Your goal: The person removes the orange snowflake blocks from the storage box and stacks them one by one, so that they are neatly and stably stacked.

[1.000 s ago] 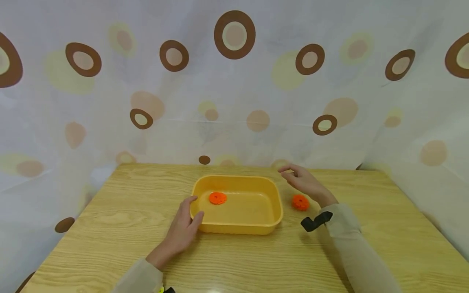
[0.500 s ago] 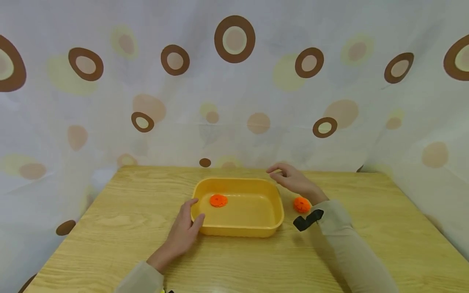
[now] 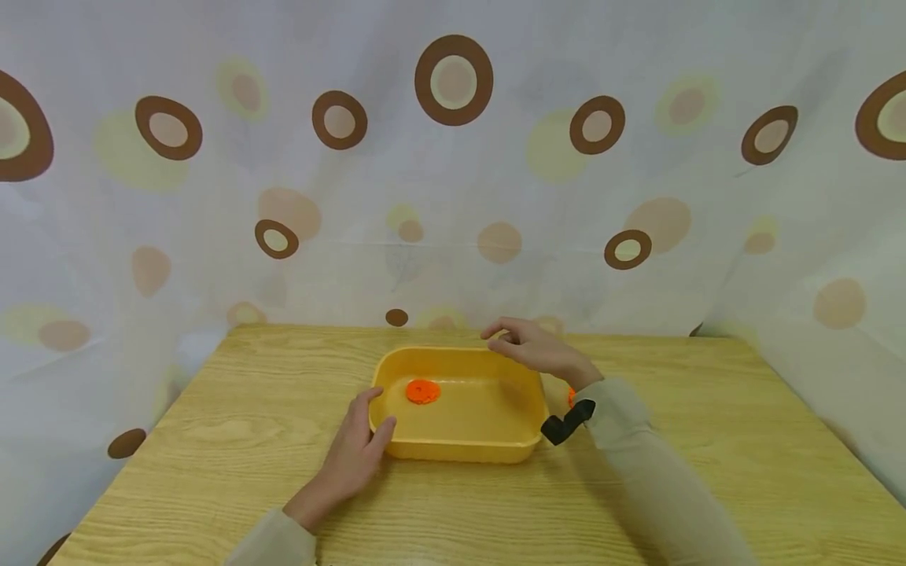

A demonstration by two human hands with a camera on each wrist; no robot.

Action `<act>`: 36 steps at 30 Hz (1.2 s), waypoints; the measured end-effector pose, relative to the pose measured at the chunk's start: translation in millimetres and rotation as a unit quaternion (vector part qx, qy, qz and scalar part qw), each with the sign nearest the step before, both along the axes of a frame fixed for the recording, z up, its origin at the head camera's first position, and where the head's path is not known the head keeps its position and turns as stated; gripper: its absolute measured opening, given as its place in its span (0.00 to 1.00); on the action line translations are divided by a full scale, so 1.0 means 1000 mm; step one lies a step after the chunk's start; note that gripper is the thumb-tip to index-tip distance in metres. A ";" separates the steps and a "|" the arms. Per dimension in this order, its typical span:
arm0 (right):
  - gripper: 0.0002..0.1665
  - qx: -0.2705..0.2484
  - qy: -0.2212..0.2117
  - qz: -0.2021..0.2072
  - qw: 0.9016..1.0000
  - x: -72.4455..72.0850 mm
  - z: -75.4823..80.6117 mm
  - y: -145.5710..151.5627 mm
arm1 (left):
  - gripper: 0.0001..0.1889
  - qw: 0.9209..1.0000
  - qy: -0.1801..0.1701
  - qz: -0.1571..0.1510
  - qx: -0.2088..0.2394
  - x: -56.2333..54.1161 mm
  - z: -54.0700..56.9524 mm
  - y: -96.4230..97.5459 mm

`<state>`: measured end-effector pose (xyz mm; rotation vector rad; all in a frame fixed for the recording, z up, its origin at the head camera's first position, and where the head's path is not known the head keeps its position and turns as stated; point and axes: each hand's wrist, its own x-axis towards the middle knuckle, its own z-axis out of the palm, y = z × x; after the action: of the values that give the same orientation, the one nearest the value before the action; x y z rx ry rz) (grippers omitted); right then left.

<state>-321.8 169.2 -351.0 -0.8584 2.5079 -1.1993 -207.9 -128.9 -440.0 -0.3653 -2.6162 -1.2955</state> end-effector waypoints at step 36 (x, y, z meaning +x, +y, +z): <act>0.22 0.066 -0.034 0.148 0.986 -0.016 -0.011 -0.087 | 0.24 1.000 -0.002 -0.002 -0.002 0.000 0.002 -0.001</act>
<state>-337.6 82.5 -361.8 -1.0878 2.2750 -0.9378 -207.8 -130.0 -438.5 -0.3692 -2.6228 -1.2942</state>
